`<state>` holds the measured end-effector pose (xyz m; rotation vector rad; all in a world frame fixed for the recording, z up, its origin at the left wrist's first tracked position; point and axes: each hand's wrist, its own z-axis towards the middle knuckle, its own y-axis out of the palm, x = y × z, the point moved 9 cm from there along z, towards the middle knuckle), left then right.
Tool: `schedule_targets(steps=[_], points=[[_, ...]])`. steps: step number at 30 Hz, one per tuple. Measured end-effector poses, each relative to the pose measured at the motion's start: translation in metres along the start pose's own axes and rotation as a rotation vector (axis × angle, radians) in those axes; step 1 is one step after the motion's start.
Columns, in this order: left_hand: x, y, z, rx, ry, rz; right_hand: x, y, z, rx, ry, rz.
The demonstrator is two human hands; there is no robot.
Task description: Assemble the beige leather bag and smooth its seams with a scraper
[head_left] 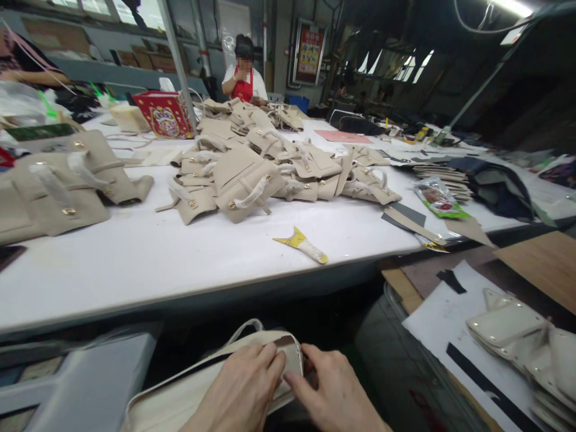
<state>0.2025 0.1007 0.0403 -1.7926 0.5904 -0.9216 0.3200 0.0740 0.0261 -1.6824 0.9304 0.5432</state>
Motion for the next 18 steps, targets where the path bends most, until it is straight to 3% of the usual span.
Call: schedule_targets(steps=[4,8,13,18], points=[[0.006,-0.019,0.012,0.1,0.114,0.066,-0.01,0.008,0.001,0.028,0.025,-0.166],[-0.005,-0.038,0.031,0.209,0.133,-0.08,-0.007,0.012,0.006,0.028,0.046,-0.203],[-0.02,-0.017,0.059,-0.05,0.214,-0.297,-0.003,0.015,0.006,0.049,0.08,-0.233],[-0.027,-0.019,0.074,-0.136,0.228,-0.355,0.0,0.019,0.01,0.055,0.087,-0.228]])
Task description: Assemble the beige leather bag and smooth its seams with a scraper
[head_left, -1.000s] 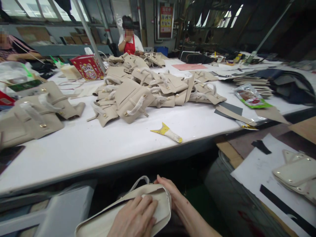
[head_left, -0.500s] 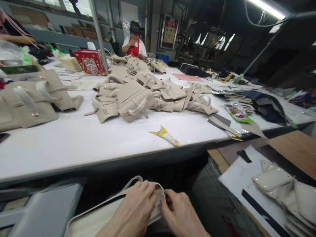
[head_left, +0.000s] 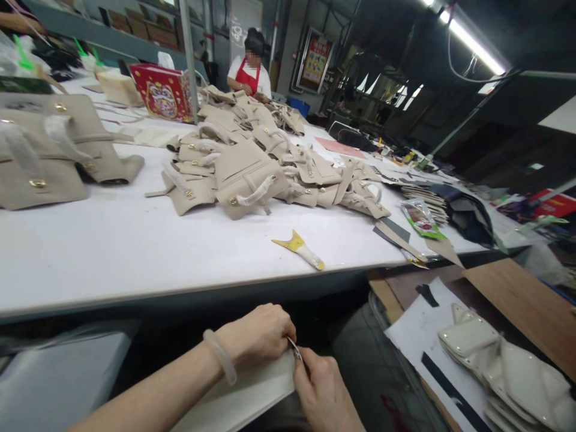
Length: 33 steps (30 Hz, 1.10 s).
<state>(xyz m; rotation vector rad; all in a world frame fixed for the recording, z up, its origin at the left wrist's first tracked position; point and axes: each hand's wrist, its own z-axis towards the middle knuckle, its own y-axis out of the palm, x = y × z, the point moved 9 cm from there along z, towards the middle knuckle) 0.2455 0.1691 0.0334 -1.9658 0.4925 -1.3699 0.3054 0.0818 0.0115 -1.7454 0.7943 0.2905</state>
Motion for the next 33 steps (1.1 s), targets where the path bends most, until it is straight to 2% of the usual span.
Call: schedule_targets(steps=[11,18,24,29,33], points=[[-0.007,-0.005,0.002,-0.043,-0.014,-0.104,0.006,0.008,-0.003,0.057,-0.081,0.079],[-0.019,0.003,0.005,-0.141,-0.013,-0.154,-0.005,0.002,-0.005,0.042,-0.011,0.091],[-0.02,0.003,0.002,-0.176,-0.004,-0.152,-0.009,0.002,-0.005,-0.089,-0.04,0.343],[-0.022,0.007,0.004,-0.189,-0.003,-0.147,0.022,0.023,0.006,-0.194,0.19,0.726],[-0.023,0.01,0.004,-0.193,-0.011,-0.148,0.025,0.033,0.009,-0.277,0.265,0.892]])
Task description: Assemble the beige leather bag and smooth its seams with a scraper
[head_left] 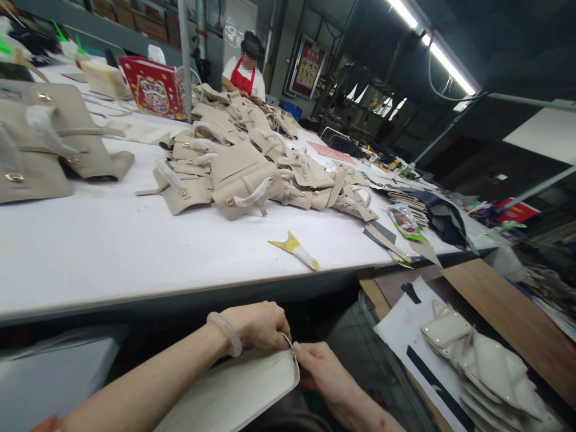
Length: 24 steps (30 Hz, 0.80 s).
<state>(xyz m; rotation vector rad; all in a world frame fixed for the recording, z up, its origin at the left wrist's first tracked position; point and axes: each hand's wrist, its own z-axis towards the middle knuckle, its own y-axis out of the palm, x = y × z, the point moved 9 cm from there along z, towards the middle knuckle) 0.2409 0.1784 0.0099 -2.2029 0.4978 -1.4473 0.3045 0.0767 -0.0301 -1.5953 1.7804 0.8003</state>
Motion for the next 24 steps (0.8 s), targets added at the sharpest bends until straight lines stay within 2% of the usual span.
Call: schedule_targets(steps=[8,14,20,24], points=[[0.001,-0.003,-0.005,-0.07,0.009,-0.001,-0.005,0.008,0.0,-0.055,0.045,-0.003],[-0.009,-0.003,-0.016,-0.118,0.014,-0.052,-0.002,0.009,0.004,-0.054,0.073,-0.095],[-0.005,-0.004,-0.036,-0.038,0.023,-0.086,-0.003,0.007,0.006,-0.117,0.168,-0.156],[-0.007,-0.008,-0.067,0.055,-0.014,-0.107,-0.007,0.005,0.01,-0.194,0.266,-0.248]])
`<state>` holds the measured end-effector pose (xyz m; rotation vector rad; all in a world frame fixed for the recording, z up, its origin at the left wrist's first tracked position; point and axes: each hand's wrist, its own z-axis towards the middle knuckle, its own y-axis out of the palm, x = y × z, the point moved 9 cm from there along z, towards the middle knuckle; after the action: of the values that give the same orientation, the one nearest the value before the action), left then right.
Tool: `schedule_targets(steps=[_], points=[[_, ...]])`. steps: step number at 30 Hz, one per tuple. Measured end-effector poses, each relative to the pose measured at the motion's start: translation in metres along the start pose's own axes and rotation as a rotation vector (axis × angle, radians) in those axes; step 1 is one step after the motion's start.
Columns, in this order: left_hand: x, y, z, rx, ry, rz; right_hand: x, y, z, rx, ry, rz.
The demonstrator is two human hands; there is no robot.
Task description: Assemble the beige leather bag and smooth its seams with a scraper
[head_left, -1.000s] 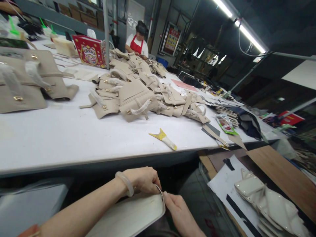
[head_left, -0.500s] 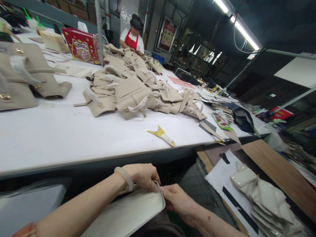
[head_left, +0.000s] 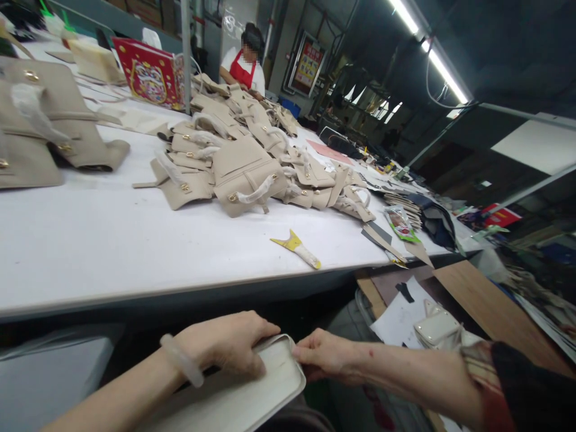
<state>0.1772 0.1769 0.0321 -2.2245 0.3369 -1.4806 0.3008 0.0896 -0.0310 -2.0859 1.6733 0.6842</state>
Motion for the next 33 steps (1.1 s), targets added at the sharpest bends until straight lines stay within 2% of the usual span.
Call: schedule_targets(steps=[4,8,11,14,16,19,20,22,24,26,29,31,33], points=[[-0.026,-0.006,-0.045,0.171,-0.151,0.02,-0.005,-0.004,0.005,-0.009,0.04,-0.136],[-0.058,0.004,-0.09,0.238,-0.334,-0.045,-0.005,-0.008,0.008,0.027,0.033,-0.254],[-0.069,0.01,-0.113,0.278,-0.382,-0.05,-0.005,-0.009,0.01,0.067,-0.004,-0.305],[-0.08,0.014,-0.13,0.33,-0.507,-0.011,-0.007,-0.008,0.01,0.101,-0.095,-0.322],[-0.079,0.015,-0.137,0.395,-0.551,0.001,-0.009,-0.004,0.008,0.08,-0.175,-0.308],[-0.065,0.015,-0.137,0.492,-0.536,0.018,-0.015,0.002,0.002,-0.012,-0.29,-0.277],[-0.059,0.014,-0.134,0.513,-0.525,0.021,-0.021,0.001,-0.001,-0.005,-0.344,-0.294],[-0.046,0.012,-0.127,0.55,-0.496,0.019,-0.04,-0.005,-0.01,0.108,-0.501,-0.425],[-0.033,0.009,-0.118,0.583,-0.451,0.016,-0.068,0.001,-0.024,0.25,-0.716,-0.703],[-0.023,0.006,-0.107,0.609,-0.41,0.019,-0.088,0.026,-0.035,0.285,-0.921,-1.067],[-0.013,0.005,-0.09,0.626,-0.369,0.035,-0.094,0.068,-0.038,0.212,-1.097,-1.573],[-0.012,0.006,-0.081,0.63,-0.372,0.058,-0.092,0.083,-0.033,0.171,-1.126,-1.768],[-0.013,0.008,-0.074,0.629,-0.38,0.076,-0.09,0.089,-0.028,0.116,-1.114,-1.783]])
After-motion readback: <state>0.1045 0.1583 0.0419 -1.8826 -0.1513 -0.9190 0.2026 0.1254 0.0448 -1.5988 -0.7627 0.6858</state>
